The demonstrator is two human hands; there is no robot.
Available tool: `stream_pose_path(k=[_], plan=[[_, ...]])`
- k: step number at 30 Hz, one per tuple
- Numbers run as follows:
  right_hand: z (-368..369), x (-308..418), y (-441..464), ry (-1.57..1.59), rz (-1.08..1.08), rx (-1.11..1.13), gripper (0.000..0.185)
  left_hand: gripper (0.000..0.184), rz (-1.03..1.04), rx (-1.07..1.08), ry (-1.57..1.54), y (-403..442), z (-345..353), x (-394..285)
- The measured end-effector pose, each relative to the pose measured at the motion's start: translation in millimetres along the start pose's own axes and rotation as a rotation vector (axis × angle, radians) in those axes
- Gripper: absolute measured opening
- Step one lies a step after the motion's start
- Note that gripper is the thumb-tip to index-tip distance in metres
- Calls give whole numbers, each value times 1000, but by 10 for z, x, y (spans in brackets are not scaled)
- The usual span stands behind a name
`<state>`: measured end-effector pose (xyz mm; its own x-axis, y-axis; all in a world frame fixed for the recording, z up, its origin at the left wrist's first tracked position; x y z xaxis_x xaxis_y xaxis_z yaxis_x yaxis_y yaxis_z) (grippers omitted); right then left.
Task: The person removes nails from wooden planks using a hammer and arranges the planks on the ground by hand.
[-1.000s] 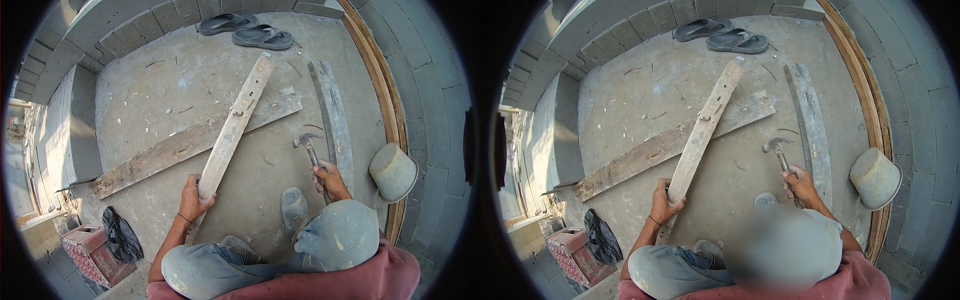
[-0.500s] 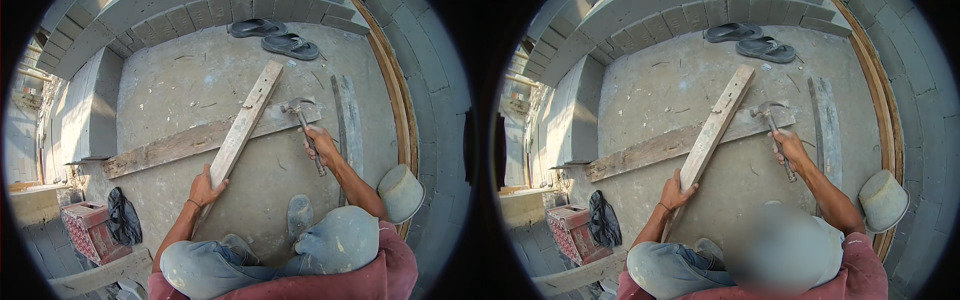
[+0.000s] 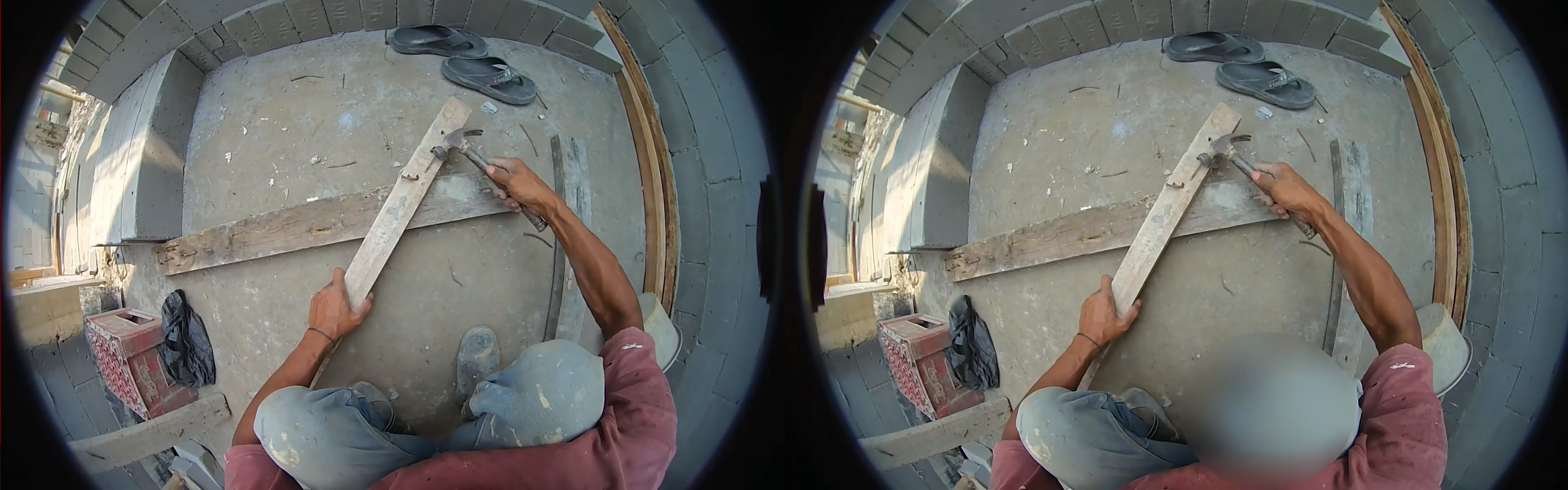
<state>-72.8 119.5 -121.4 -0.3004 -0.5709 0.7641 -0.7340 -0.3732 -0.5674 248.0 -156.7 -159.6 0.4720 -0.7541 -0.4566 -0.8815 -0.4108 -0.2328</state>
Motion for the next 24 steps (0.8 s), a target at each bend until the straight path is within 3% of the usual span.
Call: stream_pose_path(k=[2,4,8,10,12,13,15,16,18,19,20,23,24], plan=[[-39,-56,80,-28,-24,7,27,64,6,12,-6,-22,-4,-24],[-145,-101,169,152,30,-250,28,63,-1,8,-4,-27,-21,-40],[-36,27,64,-16,9,-17,29,64,26,-5,-16,-75,2,-9],[-115,7,187,-42,-58,-31,25,64,18,-6,-10,-37,-7,-5],[-242,-88,225,177,-26,-243,15,64,7,-15,-9,-59,-13,-5],[-192,-45,155,170,-32,-233,15,64,7,-18,-2,-51,-26,-11],[-256,217,-84,545,-118,-303,39,64,-5,-17,1,-50,-27,5],[-278,356,-166,538,-120,-298,39,64,-4,-9,8,-49,-22,4],[-355,700,-359,343,-300,-333,65,63,-18,1,9,-43,-46,-9],[-440,738,-296,261,-363,-357,62,63,-27,13,14,-54,-48,-8],[-527,708,-206,250,-370,-353,62,63,-32,6,4,-67,-46,-4],[-394,782,-119,723,-213,-16,47,62,-20,-27,-10,-63,-60,21],[-349,824,-152,708,-216,-7,47,61,-19,-24,-13,-68,-47,34]])
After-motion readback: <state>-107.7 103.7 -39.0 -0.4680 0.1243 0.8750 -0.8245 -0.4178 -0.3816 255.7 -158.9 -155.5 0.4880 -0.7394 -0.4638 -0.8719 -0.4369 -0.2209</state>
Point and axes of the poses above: each hand's wrist, its own y-axis towards the middle knuckle, its own z-axis out of the palm, x = y × z, the point moved 8 cm from there along y, towards the middle knuckle, and after that the axes turned 14 degrees about -x, right-handed, at the moved point
